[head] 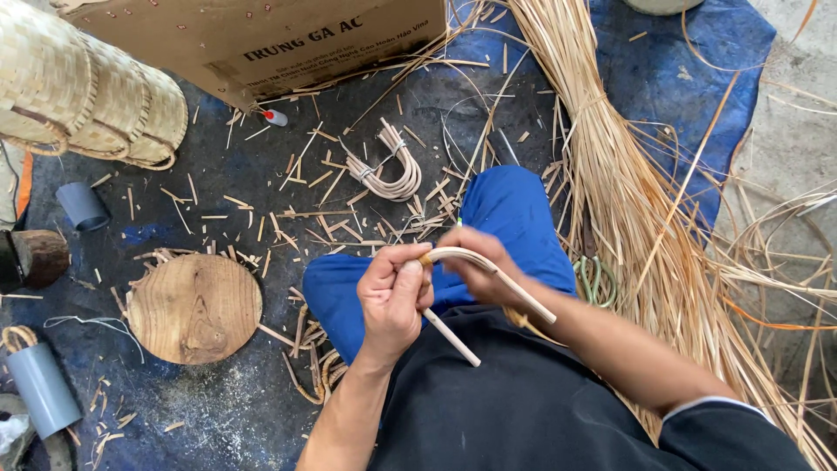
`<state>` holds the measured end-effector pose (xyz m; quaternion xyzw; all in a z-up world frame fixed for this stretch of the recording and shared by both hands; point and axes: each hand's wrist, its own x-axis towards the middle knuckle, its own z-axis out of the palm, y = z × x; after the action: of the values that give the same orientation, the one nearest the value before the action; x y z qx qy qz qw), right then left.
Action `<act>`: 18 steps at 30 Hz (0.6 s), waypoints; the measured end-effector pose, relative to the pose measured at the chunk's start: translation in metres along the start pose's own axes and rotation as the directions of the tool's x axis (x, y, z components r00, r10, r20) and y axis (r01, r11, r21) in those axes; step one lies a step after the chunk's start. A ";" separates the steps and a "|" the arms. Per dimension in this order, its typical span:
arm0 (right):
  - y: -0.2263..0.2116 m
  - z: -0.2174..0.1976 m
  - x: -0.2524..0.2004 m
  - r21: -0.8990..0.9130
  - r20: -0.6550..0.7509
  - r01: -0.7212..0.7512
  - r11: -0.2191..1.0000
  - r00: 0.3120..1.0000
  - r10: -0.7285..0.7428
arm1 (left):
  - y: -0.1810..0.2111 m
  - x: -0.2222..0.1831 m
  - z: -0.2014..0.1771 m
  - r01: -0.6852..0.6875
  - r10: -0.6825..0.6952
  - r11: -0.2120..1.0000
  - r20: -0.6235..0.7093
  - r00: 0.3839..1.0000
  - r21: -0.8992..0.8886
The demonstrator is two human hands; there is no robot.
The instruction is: The person sits on the floor and wraps thin rattan strips tightly around a bent rattan frame resting on their lap, winding the strip along the frame and pulling it taut to bind the joint. They continue winding the strip along the curved frame, covering successive sections by hand.
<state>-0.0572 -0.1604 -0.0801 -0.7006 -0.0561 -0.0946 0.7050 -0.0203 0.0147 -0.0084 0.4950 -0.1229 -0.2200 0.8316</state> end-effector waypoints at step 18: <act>-0.125 -0.028 0.029 -0.633 0.342 -0.239 0.737 0.767 0.543 | 0.029 0.026 0.017 -0.491 0.481 0.139 0.374 0.793 0.860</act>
<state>-0.0571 -0.1902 0.0479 -0.8678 -0.0543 0.2366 0.4335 0.0018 0.0006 0.0246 0.8085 -0.3813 0.1700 0.4147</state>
